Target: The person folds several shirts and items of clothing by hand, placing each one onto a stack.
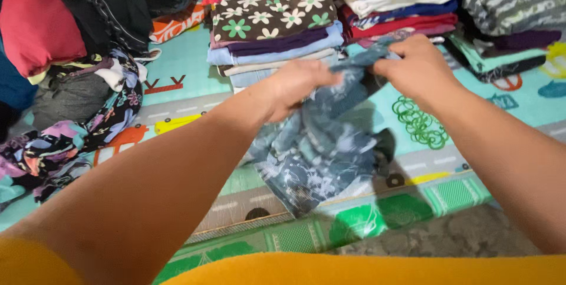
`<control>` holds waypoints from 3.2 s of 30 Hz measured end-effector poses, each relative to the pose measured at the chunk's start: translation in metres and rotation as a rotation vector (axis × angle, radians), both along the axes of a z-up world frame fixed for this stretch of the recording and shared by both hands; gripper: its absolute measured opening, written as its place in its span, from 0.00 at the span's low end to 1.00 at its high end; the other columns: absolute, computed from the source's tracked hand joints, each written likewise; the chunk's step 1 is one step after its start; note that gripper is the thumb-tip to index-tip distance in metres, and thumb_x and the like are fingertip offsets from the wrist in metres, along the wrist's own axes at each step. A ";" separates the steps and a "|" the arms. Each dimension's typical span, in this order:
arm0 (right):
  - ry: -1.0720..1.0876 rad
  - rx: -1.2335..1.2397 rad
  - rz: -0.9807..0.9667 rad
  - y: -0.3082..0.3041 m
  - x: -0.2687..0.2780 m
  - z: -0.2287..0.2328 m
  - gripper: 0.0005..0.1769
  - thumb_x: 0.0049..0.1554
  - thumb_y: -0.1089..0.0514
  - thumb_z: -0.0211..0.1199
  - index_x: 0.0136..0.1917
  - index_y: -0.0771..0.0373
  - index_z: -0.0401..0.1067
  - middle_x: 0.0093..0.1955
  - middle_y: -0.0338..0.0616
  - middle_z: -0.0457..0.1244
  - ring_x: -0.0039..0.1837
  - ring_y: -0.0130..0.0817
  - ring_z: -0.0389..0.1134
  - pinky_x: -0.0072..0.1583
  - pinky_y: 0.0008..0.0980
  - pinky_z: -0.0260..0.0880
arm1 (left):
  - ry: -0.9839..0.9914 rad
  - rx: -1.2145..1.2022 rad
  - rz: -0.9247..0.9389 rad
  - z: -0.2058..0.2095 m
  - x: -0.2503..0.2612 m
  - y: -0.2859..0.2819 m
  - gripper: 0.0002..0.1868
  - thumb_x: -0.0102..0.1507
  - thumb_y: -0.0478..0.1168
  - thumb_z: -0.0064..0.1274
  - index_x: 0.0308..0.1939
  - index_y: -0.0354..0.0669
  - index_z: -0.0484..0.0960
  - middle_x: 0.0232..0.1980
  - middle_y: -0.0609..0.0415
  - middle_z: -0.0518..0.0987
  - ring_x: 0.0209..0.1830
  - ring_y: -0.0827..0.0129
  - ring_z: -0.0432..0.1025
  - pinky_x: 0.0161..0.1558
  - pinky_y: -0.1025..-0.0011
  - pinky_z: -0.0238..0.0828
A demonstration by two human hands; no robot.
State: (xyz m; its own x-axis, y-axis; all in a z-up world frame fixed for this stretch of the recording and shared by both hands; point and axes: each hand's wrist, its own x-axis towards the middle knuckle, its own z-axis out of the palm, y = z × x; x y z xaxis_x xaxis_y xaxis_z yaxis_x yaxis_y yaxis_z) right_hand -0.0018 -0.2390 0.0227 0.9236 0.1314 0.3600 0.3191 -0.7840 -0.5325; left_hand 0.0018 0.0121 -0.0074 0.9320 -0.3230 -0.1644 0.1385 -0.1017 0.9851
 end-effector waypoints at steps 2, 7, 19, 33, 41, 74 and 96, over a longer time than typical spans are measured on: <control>0.119 0.061 -0.059 -0.007 0.003 -0.006 0.13 0.50 0.54 0.70 0.39 0.68 0.77 0.40 0.55 0.64 0.39 0.41 0.62 0.42 0.42 0.60 | -0.023 0.111 -0.084 -0.009 -0.007 0.014 0.23 0.62 0.49 0.71 0.35 0.39 0.72 0.30 0.57 0.61 0.27 0.65 0.51 0.29 0.59 0.47; -0.178 0.000 0.152 -0.025 0.007 -0.030 0.09 0.46 0.61 0.74 0.38 0.68 0.78 0.46 0.50 0.67 0.49 0.36 0.64 0.48 0.37 0.64 | -0.346 0.977 -0.047 -0.002 -0.024 0.039 0.21 0.53 0.48 0.63 0.43 0.36 0.85 0.43 0.38 0.85 0.46 0.49 0.80 0.50 0.60 0.74; 0.736 0.844 0.197 -0.108 0.027 -0.004 0.16 0.53 0.65 0.65 0.56 0.59 0.74 0.50 0.40 0.71 0.48 0.33 0.74 0.51 0.39 0.77 | -0.131 1.240 0.338 0.013 -0.036 0.079 0.31 0.53 0.39 0.56 0.63 0.50 0.78 0.57 0.41 0.81 0.60 0.44 0.74 0.60 0.51 0.69; 0.294 0.465 0.070 -0.239 0.113 -0.018 0.08 0.63 0.66 0.62 0.55 0.59 0.74 0.52 0.42 0.70 0.52 0.30 0.71 0.53 0.34 0.70 | -0.125 0.592 0.346 0.031 -0.031 0.091 0.19 0.66 0.47 0.59 0.55 0.38 0.85 0.41 0.53 0.79 0.39 0.68 0.67 0.42 0.66 0.64; 0.238 0.270 0.042 -0.236 0.113 -0.024 0.10 0.55 0.69 0.71 0.48 0.63 0.72 0.46 0.43 0.68 0.46 0.35 0.70 0.46 0.35 0.68 | -0.408 0.521 0.398 0.037 -0.036 0.104 0.13 0.63 0.37 0.61 0.52 0.43 0.88 0.43 0.64 0.83 0.39 0.82 0.72 0.42 0.78 0.68; 0.674 -0.662 -0.024 -0.182 0.046 0.014 0.29 0.52 0.56 0.79 0.65 0.59 0.74 0.33 0.53 0.69 0.30 0.37 0.64 0.32 0.35 0.63 | -0.225 1.473 -0.017 0.055 -0.081 0.084 0.34 0.49 0.60 0.72 0.45 0.35 0.88 0.39 0.41 0.85 0.39 0.54 0.77 0.48 0.56 0.73; 0.882 0.227 0.080 -0.283 0.133 -0.066 0.18 0.54 0.55 0.65 0.58 0.54 0.79 0.46 0.41 0.72 0.45 0.31 0.69 0.46 0.40 0.69 | 0.393 0.177 0.393 0.014 -0.118 0.051 0.15 0.64 0.43 0.52 0.49 0.37 0.82 0.41 0.54 0.84 0.36 0.69 0.78 0.42 0.63 0.80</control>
